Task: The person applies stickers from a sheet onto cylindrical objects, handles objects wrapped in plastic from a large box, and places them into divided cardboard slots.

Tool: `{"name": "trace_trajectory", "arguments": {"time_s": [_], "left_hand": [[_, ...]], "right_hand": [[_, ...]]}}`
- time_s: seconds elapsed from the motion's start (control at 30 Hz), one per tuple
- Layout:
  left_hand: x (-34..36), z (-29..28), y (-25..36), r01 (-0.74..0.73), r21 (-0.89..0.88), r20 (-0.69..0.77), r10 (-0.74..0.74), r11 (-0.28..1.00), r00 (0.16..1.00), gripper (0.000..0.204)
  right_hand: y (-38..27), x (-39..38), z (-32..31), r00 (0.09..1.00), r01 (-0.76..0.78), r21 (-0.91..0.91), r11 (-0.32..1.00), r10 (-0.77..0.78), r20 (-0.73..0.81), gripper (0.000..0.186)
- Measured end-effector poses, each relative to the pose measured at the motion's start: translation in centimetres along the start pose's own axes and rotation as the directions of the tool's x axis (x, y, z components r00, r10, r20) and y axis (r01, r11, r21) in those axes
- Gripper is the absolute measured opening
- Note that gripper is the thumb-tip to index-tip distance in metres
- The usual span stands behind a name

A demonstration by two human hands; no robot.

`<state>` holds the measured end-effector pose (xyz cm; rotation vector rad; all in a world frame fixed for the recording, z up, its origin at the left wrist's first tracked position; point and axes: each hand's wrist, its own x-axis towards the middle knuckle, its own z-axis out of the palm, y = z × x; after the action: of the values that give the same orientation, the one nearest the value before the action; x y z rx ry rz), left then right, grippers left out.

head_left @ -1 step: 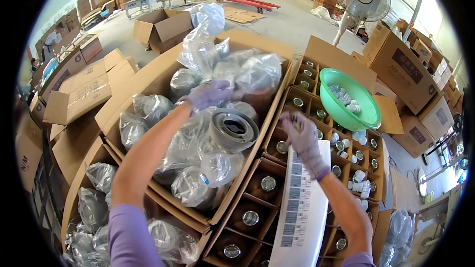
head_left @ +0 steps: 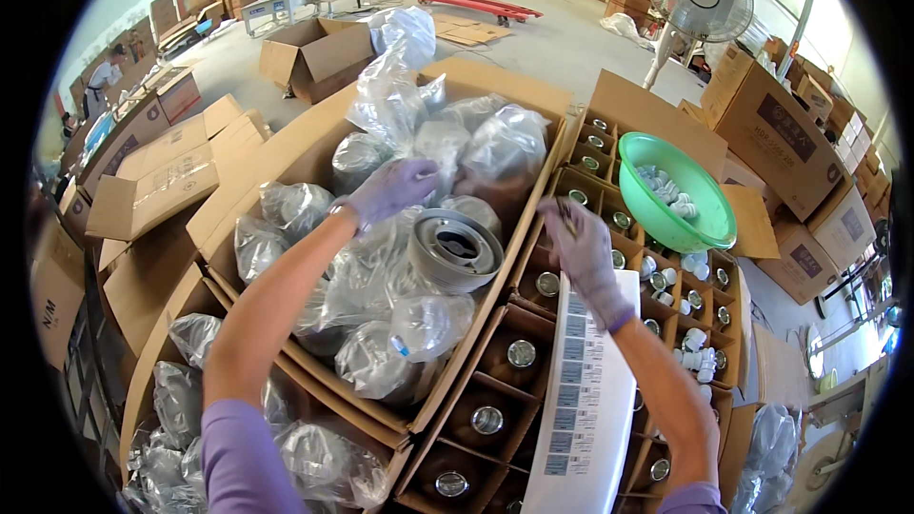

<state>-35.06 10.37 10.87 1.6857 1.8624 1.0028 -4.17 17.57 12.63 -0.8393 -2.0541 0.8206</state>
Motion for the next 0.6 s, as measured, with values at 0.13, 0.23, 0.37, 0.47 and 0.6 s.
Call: {"name": "trace_trajectory", "arguments": {"time_s": [0.13,0.23,0.37,0.47,0.6], "left_hand": [[-9.4,-2.6,-2.1,-0.213,0.424,-0.066,0.264,0.88,0.962,0.04],[-15.4,-2.6,-3.5,-0.242,0.571,-0.038,0.32,0.784,0.947,0.046],[-19.8,-1.6,-4.9,-0.081,0.597,0.016,0.089,0.798,0.996,0.05],[-19.9,-1.2,-5.2,-0.145,0.568,-0.049,0.208,0.81,0.977,0.049],[-19.5,-1.0,-4.7,-0.114,0.552,-0.011,0.144,0.826,0.99,0.049]], "right_hand": [[-2.3,8.1,5.5,0.923,0.371,-0.211,0.904,-0.384,-0.021,0.017],[-2.4,12.6,10.5,0.994,0.061,-0.136,0.989,-0.048,0.102,0.018],[2.4,17.2,17.5,0.783,-0.446,-0.116,0.888,0.45,0.429,0.022],[10.0,19.9,21.7,0.812,0.092,-0.552,0.829,0.259,0.523,0.029],[18.0,22.5,23.6,0.74,0.608,-0.62,0.496,-0.071,0.669,0.039]]}}
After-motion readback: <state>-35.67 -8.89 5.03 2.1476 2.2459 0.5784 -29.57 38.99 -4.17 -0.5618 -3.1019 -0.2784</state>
